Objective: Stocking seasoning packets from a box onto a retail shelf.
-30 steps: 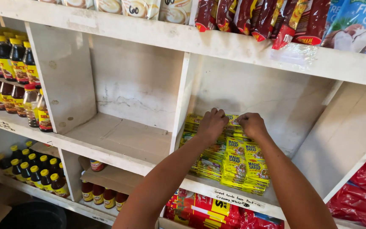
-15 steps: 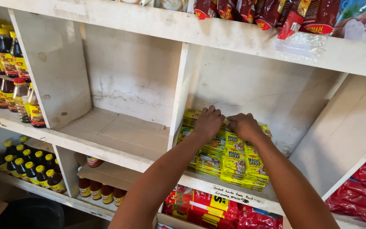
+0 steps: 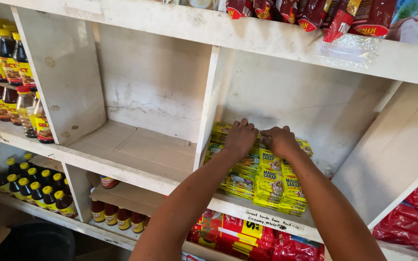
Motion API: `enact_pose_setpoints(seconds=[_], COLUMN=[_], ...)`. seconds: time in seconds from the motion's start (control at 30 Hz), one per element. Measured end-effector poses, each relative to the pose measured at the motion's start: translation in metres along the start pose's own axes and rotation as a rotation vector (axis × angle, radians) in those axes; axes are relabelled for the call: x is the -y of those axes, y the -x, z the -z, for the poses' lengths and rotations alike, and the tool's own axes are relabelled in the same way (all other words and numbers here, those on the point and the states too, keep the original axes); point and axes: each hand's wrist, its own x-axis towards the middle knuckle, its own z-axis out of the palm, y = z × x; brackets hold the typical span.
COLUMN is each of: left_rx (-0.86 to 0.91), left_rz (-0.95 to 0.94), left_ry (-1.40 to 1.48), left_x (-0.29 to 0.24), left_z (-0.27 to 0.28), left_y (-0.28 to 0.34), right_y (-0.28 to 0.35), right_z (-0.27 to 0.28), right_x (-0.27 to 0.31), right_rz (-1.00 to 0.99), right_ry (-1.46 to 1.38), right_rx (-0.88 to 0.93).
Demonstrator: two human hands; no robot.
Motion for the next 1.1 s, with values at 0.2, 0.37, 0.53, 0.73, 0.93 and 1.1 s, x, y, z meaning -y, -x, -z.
enact_pose_setpoints(seconds=[0.2, 0.37, 0.53, 0.73, 0.93, 1.1], left_rx=[-0.122, -0.291, -0.166, 0.169, 0.401, 0.43], left_rz=[0.053, 0.125, 0.136, 0.314, 0.313, 0.342], left_ry=[0.08, 0.457, 0.943, 1.084, 1.064, 1.074], left_x=[-0.011, -0.05, -0.115, -0.174, -0.197, -0.206], left_z=[0.041, 0.119, 0.16, 0.101, 0.047, -0.002], left_y=[0.007, 0.06, 0.16, 0.265, 0.343, 0.394], right_y=[0.006, 0.12, 0.238, 0.332, 0.39, 0.422], right_z=[0.005, 0.104, 0.057, -0.073, -0.146, -0.233], right_x=[-0.021, 0.054, 0.054, 0.035, 0.037, 0.014], right_rz=[0.201, -0.065, -0.085, -0.056, -0.237, -0.159], right_ry=[-0.162, -0.547, -0.655, -1.036, -1.001, -0.849], right_rx=[-0.331, -0.171, -0.061, 0.192, 0.517, 0.591])
